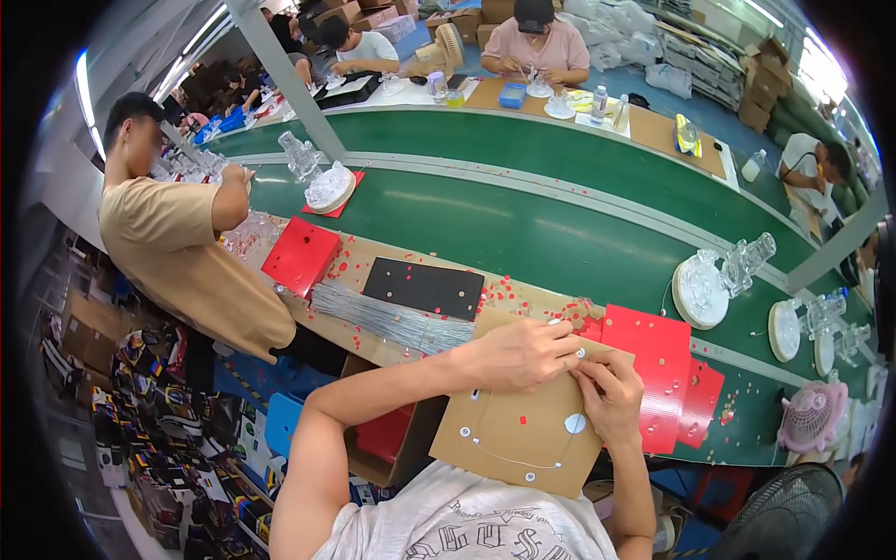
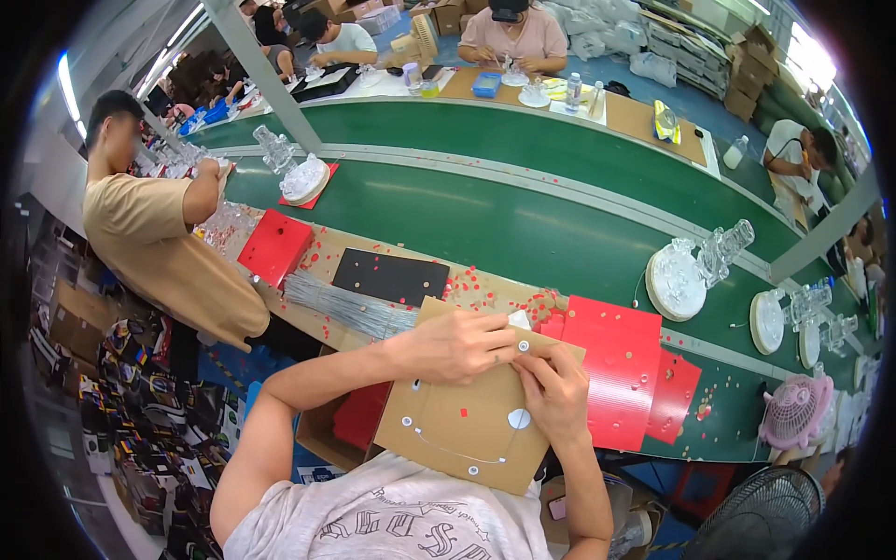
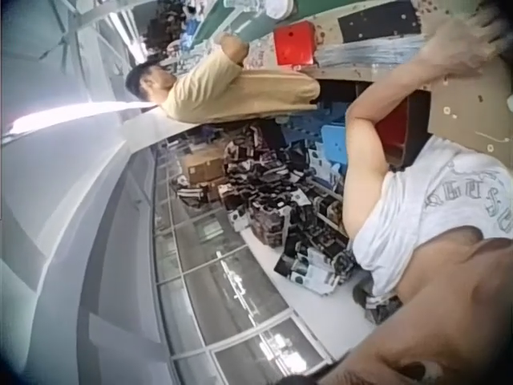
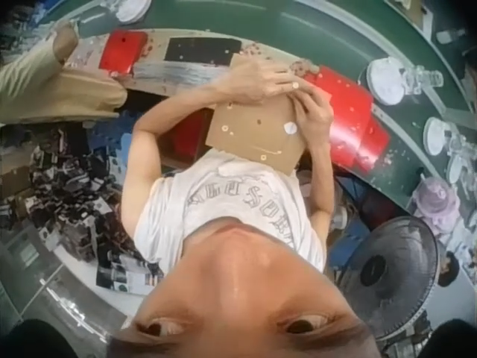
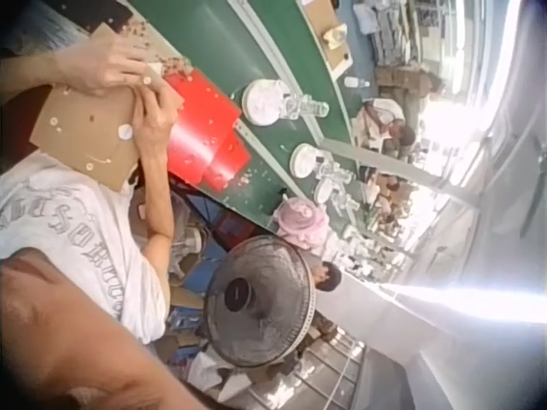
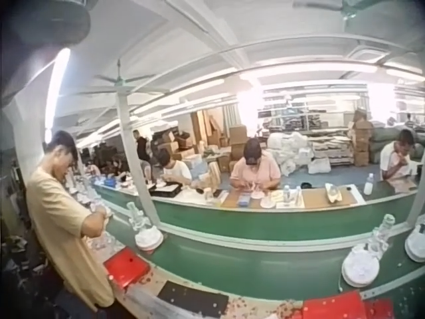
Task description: Assembling components for light fixtures on an industrial assembly line by applying small parts to a template and mounting it to a base.
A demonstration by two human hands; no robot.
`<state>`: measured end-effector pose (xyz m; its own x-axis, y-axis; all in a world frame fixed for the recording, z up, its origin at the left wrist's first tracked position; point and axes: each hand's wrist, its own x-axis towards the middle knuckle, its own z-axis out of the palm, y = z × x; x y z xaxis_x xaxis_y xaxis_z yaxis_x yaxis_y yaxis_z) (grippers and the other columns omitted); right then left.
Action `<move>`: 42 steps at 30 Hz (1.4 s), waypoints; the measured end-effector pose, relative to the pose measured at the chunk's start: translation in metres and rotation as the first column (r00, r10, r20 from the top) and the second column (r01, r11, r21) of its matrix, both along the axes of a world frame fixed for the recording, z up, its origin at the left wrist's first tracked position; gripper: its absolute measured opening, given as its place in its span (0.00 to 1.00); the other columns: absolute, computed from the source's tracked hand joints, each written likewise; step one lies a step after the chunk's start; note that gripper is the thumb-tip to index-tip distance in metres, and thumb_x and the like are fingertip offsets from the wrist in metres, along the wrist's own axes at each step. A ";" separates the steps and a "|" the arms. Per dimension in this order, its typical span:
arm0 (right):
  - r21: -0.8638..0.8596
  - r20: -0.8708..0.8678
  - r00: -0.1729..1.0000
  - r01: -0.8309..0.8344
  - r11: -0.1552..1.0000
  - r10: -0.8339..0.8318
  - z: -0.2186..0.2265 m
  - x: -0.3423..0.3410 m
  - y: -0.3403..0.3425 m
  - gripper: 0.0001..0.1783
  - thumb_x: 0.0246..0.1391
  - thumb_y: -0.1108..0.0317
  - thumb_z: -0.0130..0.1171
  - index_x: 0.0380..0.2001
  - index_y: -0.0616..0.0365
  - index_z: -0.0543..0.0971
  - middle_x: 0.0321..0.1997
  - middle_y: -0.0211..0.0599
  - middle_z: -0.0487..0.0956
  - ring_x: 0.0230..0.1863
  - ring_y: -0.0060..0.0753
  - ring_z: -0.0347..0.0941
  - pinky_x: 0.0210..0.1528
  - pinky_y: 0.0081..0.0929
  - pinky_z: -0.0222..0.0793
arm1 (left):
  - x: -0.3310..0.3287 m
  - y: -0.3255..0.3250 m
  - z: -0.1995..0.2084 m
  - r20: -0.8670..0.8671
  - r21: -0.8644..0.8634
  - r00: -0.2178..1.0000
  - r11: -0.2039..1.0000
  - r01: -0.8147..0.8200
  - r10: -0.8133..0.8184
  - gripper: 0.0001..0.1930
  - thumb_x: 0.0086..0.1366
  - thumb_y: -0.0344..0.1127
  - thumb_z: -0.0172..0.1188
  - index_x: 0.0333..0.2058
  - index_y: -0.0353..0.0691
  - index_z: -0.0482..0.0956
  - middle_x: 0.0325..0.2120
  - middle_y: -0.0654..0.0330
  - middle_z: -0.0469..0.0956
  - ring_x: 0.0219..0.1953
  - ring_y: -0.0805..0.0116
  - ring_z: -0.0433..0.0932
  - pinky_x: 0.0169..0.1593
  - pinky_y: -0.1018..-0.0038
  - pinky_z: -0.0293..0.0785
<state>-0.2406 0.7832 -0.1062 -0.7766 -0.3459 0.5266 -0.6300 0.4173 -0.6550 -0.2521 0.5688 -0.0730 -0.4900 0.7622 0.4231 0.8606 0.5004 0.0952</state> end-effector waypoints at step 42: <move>0.395 0.442 0.742 -0.665 0.634 0.504 0.066 -0.093 0.001 0.15 0.50 0.63 0.66 0.18 0.58 0.74 0.23 0.39 0.75 0.27 0.45 0.74 0.30 0.42 0.67 | 0.037 0.022 0.003 0.341 -0.026 0.916 0.976 -0.216 0.211 0.16 0.53 0.30 0.59 0.40 0.28 0.78 0.31 0.53 0.76 0.33 0.56 0.77 0.42 0.61 0.74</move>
<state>-0.3341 0.7838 -0.0398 -0.3891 -0.9195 -0.0557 -0.6919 0.3317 -0.6413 -0.2151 0.5905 -0.0696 -0.7564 0.6192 0.2106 0.6480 0.6656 0.3702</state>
